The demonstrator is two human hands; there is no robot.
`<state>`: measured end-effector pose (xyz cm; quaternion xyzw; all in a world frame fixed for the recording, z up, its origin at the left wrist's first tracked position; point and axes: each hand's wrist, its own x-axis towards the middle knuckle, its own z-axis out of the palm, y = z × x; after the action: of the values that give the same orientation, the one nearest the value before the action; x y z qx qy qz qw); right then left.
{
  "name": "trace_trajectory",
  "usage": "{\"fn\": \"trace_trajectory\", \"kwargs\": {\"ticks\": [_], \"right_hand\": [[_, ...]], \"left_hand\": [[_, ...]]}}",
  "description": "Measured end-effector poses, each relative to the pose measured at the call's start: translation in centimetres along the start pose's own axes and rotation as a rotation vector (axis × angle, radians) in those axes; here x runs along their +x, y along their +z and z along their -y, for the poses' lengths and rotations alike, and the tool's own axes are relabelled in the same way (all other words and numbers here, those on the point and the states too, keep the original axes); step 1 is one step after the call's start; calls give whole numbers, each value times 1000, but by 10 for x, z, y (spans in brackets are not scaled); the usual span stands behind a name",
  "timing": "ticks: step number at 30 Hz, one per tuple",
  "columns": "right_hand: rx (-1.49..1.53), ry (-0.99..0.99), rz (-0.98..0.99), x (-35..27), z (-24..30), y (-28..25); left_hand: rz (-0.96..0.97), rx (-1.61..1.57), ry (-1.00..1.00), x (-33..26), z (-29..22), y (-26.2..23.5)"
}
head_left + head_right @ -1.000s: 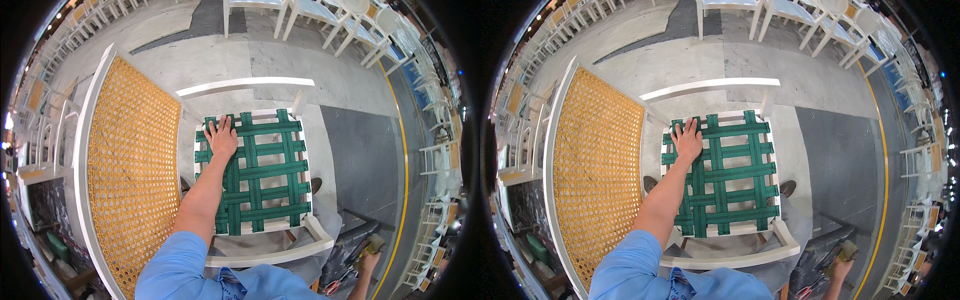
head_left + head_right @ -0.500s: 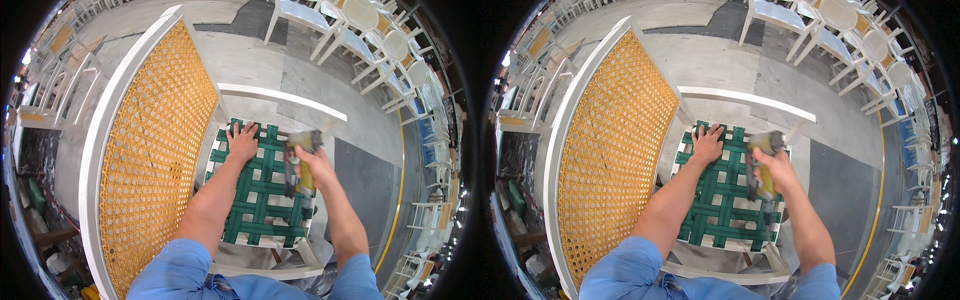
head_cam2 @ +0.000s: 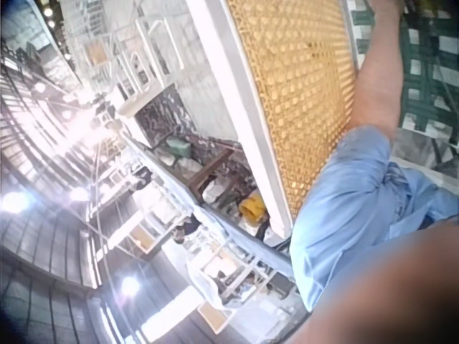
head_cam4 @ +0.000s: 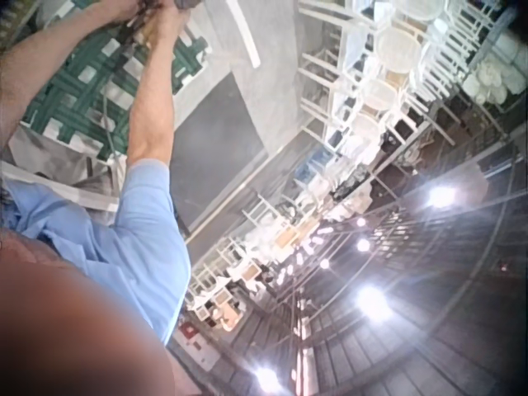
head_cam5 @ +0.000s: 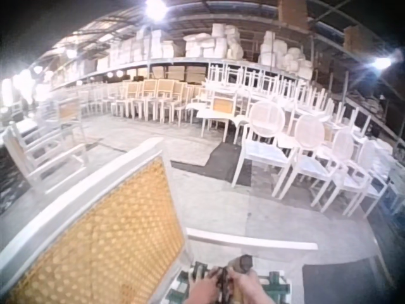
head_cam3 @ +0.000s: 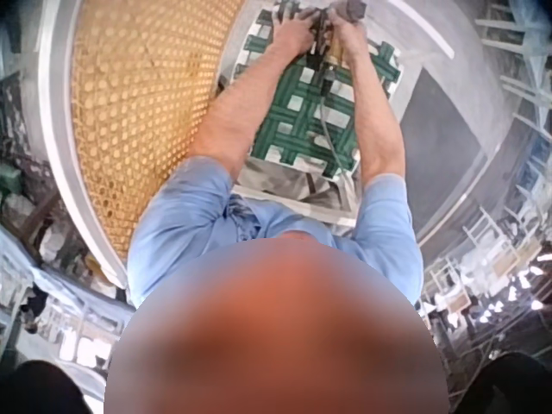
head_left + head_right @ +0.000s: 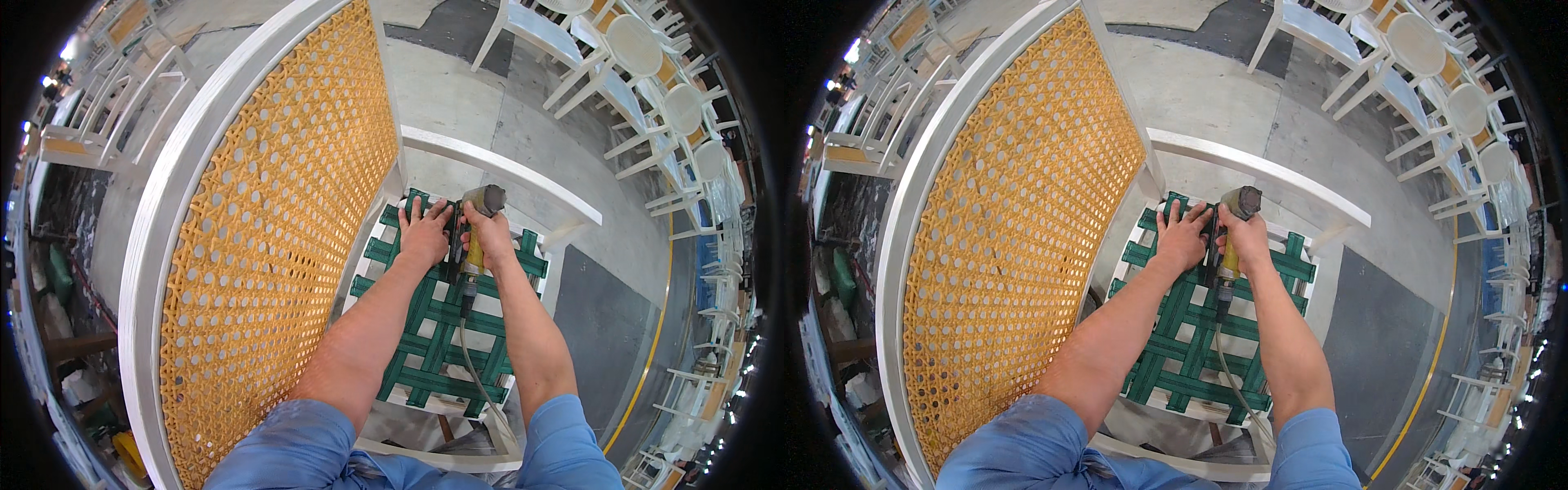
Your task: The person weaves green straps into the seat of a white chair frame. They thread the straps through the frame, use a staple gun to secure them, and trim excess material with scissors.
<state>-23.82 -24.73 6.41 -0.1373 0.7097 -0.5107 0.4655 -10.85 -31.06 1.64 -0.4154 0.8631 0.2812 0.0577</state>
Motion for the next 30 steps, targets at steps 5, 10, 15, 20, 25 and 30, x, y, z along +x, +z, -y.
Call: {"fn": "trace_trajectory", "kwargs": {"ticks": [5, 10, 15, 20, 25, 30], "right_hand": [[-64, 11, 4, 1, 2, 9], [-88, -22, -54, 3, -1, 15], [-107, 14, -86, 2, 0, 21], [18, -33, -4, -6, 1, 11], [21, -30, 7, -6, 10, 4], [-39, -32, 41, -5, 7, 22]], "left_hand": [[-49, 8, 5, 0, 5, 3], [-76, -10, 32, -1, 1, 6], [-126, 18, 84, -5, 1, 9], [-281, -55, 48, -42, 13, 23], [-275, -29, 73, -110, 15, 46], [-252, -44, 20, -122, 21, 47]]}}
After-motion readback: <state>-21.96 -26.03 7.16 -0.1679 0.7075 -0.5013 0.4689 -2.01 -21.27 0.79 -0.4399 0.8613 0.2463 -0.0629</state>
